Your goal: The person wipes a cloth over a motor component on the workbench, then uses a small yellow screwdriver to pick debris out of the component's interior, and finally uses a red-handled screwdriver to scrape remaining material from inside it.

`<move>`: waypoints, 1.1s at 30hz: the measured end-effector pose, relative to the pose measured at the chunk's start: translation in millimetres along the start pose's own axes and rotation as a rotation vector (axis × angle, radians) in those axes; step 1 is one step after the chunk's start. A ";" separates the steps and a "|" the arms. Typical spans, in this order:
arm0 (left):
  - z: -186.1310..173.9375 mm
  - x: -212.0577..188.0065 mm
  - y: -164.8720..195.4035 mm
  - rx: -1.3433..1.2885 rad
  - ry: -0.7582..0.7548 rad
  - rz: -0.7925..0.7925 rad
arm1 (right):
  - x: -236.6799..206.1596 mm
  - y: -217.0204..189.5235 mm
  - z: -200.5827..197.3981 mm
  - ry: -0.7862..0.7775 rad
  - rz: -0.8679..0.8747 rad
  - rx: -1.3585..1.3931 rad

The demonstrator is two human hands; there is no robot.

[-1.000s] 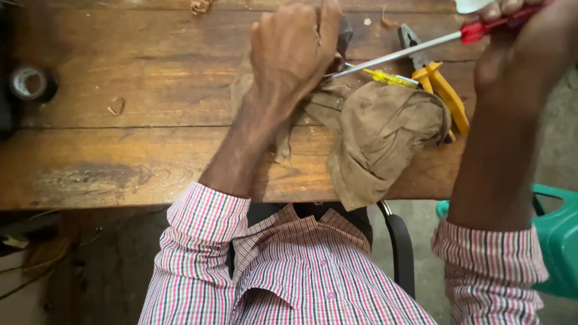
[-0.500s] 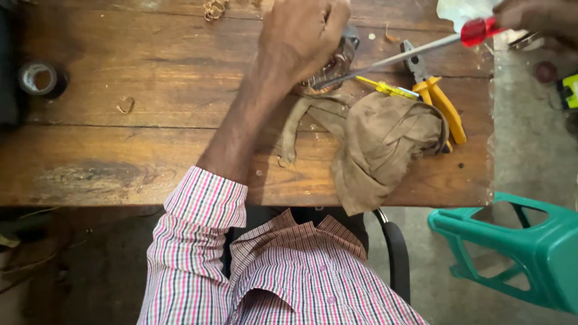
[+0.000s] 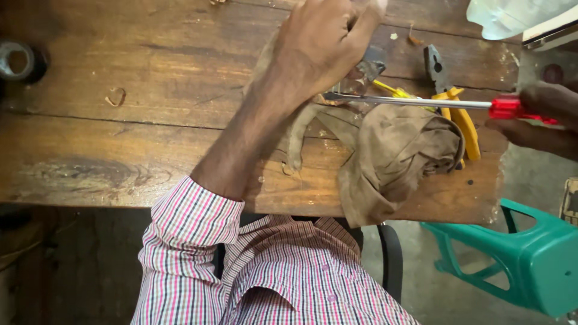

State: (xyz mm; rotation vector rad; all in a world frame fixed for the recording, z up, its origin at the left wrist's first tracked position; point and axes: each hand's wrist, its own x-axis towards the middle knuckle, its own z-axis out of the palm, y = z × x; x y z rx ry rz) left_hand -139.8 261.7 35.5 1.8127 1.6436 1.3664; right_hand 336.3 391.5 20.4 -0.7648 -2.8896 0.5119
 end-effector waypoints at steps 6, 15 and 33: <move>2.6 -1.6 -9.2 0.014 0.026 -0.010 | -16.7 -17.9 12.5 0.033 0.291 -0.027; 14.2 -4.9 -21.2 0.120 0.013 0.043 | 7.2 -78.7 4.0 -0.059 0.497 0.031; -4.5 -10.0 2.5 0.029 -0.075 -0.098 | 44.0 -214.3 -4.5 0.021 0.626 0.094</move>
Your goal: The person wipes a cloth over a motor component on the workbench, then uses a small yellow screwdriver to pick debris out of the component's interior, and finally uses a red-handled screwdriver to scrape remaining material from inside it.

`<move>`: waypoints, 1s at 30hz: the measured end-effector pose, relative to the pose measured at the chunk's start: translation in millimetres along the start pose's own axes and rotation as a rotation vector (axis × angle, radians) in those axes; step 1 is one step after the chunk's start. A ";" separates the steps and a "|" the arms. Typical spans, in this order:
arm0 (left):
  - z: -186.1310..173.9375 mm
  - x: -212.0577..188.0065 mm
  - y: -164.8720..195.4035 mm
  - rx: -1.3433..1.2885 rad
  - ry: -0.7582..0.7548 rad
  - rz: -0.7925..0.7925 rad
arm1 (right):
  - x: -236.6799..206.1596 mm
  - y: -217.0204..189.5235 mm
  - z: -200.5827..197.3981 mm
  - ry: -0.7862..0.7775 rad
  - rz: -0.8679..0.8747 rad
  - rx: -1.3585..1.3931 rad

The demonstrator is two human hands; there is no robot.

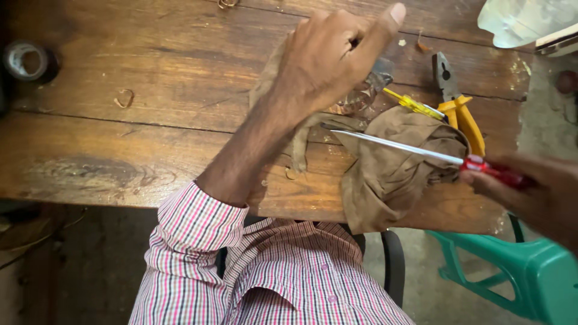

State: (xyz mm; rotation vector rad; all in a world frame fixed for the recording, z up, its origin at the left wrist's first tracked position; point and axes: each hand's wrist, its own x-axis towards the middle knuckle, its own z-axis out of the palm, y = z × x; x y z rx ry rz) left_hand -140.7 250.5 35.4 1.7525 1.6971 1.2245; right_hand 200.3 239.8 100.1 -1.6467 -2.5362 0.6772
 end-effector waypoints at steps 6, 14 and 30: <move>2.9 7.5 -15.0 -0.355 -0.043 -0.129 | -78.1 26.3 44.2 0.357 0.006 0.139; -21.7 8.5 -23.0 -0.575 -0.038 -0.240 | -112.8 24.6 114.7 0.680 0.063 0.572; -41.5 -79.8 11.7 0.042 -0.040 0.181 | -96.5 12.0 124.3 0.664 -0.007 0.356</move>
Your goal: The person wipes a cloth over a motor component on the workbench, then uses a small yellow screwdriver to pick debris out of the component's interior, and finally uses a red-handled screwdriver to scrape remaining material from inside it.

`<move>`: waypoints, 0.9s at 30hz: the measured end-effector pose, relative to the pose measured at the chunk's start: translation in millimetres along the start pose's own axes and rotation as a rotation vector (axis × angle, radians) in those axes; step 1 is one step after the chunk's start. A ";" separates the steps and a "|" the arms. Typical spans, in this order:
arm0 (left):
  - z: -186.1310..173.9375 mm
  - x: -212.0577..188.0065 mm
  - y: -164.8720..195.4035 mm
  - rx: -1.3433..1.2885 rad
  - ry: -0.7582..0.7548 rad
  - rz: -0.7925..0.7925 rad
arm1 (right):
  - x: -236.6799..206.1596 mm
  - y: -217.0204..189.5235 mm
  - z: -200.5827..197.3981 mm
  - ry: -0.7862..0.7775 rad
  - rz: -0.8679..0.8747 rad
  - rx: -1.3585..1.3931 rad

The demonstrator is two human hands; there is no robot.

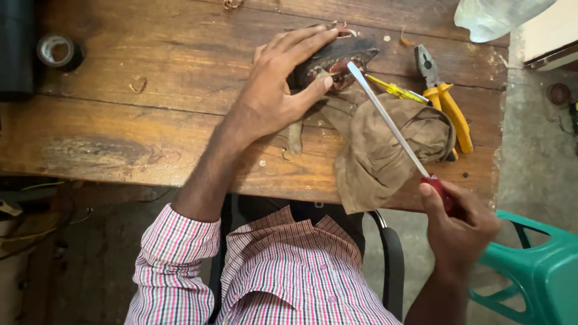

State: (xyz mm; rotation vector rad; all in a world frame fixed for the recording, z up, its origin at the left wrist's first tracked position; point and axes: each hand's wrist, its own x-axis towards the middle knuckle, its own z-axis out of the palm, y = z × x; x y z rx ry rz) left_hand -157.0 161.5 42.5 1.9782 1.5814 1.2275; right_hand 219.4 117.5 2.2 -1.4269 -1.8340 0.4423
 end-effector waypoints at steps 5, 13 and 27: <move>0.8 0.8 -4.5 -0.062 0.040 -0.004 | -3.4 3.4 -2.0 0.026 0.009 0.039; 19.3 5.6 -17.7 -0.140 0.163 -0.027 | -2.8 8.7 0.2 0.032 -0.019 0.025; 8.0 -2.8 -34.9 0.039 -0.042 0.110 | 3.0 -17.2 -17.3 -0.079 -0.043 -0.145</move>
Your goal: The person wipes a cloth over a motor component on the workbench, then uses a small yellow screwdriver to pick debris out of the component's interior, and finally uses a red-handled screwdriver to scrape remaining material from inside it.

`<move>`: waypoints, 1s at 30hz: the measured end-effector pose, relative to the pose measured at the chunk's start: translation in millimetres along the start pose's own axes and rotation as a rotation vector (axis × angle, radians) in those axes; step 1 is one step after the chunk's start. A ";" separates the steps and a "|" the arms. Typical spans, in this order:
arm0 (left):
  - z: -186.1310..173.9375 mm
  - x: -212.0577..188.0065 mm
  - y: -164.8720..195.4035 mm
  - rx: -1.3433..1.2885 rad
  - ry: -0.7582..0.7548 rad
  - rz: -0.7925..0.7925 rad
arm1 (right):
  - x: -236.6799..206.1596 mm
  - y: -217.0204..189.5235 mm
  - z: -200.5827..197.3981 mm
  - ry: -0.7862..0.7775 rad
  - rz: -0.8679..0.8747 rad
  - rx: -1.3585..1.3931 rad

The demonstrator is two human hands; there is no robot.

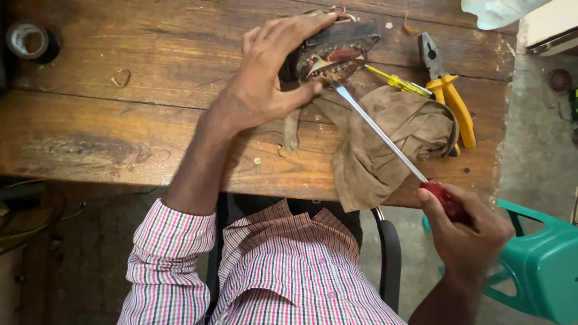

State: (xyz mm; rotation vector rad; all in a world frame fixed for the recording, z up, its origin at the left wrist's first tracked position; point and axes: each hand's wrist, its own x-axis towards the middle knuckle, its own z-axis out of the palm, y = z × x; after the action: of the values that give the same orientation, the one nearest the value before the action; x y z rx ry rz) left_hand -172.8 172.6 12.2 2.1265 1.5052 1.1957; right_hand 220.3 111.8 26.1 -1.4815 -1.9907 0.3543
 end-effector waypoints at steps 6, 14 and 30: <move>1.0 -5.0 0.9 -0.019 -0.018 -0.017 | 6.1 -22.5 2.8 -0.018 -0.046 -0.003; 2.0 -6.2 1.0 -0.011 0.000 -0.001 | 25.3 -50.8 -7.8 -0.025 -0.081 -0.085; -8.6 9.1 -9.3 -0.149 -0.032 0.020 | 52.2 -48.9 -36.7 -0.041 -0.224 -0.212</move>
State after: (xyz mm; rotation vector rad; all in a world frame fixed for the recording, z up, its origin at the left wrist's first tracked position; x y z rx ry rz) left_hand -184.3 182.5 15.9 2.0568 1.3403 1.2340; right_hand 196.7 138.6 98.1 -1.3649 -2.2568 0.0806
